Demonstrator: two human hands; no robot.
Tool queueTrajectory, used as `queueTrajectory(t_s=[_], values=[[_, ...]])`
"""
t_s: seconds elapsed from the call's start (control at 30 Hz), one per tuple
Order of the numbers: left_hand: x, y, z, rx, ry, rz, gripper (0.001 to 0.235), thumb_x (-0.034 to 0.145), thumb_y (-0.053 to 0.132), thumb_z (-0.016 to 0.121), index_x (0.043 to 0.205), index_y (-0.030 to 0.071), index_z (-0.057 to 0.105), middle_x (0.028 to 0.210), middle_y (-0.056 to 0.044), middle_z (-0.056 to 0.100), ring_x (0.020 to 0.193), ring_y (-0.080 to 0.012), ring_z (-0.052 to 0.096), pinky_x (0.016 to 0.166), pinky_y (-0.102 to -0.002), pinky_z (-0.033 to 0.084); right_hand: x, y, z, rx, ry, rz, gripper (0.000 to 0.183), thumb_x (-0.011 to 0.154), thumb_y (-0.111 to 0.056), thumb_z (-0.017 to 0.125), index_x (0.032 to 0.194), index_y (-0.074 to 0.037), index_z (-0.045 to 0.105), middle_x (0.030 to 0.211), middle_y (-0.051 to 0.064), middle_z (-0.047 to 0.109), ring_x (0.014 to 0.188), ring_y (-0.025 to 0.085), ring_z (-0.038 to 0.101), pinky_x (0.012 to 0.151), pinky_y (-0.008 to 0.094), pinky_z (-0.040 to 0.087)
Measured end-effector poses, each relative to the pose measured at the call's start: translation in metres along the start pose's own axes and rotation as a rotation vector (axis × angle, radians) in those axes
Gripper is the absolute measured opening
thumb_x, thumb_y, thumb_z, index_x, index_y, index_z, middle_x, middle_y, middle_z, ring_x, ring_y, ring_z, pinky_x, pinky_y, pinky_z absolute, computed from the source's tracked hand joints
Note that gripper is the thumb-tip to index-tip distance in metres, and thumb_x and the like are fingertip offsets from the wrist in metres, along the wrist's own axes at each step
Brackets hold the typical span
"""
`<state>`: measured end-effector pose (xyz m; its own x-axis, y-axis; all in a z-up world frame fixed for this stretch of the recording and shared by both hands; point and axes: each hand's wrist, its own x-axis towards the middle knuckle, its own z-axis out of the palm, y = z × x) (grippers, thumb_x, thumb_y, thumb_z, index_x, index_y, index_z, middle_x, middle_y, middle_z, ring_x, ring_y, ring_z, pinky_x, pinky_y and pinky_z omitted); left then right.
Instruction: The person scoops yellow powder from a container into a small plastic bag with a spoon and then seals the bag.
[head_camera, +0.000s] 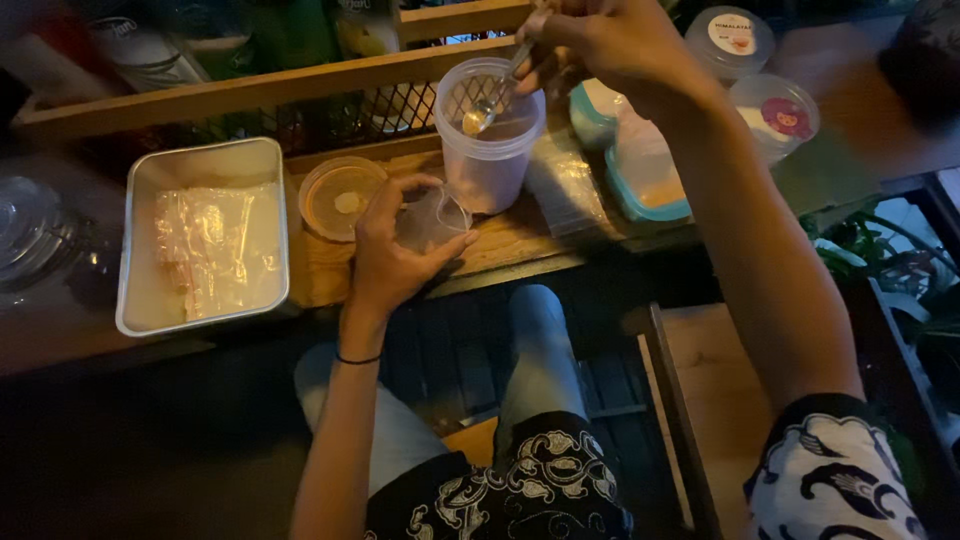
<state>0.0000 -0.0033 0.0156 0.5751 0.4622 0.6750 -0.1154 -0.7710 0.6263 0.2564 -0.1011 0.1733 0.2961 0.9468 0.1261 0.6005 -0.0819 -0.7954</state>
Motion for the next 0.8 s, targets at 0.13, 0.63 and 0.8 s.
queueTrajectory(t_s=[0.13, 0.63, 0.8], values=[[-0.001, 0.002, 0.0, 0.031, 0.013, 0.015, 0.055, 0.085, 0.027, 0.098, 0.125, 0.008, 0.065, 0.12, -0.01, 0.071, 0.11, -0.0259, 0.069, 0.089, -0.036, 0.054, -0.018, -0.002, 0.001, 0.098, 0.014, -0.073, 0.021, 0.118, -0.02, 0.049, 0.124, -0.007, 0.064, 0.106, 0.007, 0.071, 0.098, 0.014, 0.08, 0.074, 0.024, 0.062], [-0.011, -0.002, 0.003, 0.037, 0.053, 0.001, 0.071, 0.082, 0.03, 0.101, 0.133, 0.006, 0.058, 0.125, -0.013, 0.067, 0.111, -0.0252, 0.069, 0.096, -0.034, 0.06, -0.076, 0.001, 0.054, 0.232, 0.151, -0.136, 0.021, 0.116, -0.013, 0.053, 0.114, 0.002, 0.068, 0.105, 0.02, 0.081, 0.08, 0.02, 0.084, 0.053, 0.018, 0.06], [-0.01, -0.004, 0.007, -0.152, 0.159, -0.08, 0.074, 0.071, 0.029, 0.107, 0.13, 0.01, 0.067, 0.12, -0.019, 0.074, 0.109, -0.0469, 0.073, 0.089, -0.047, 0.061, -0.078, 0.018, 0.077, 0.48, 0.253, -0.074, 0.023, 0.11, -0.013, 0.062, 0.119, 0.007, 0.071, 0.099, 0.033, 0.077, 0.077, 0.041, 0.083, 0.043, 0.034, 0.062]])
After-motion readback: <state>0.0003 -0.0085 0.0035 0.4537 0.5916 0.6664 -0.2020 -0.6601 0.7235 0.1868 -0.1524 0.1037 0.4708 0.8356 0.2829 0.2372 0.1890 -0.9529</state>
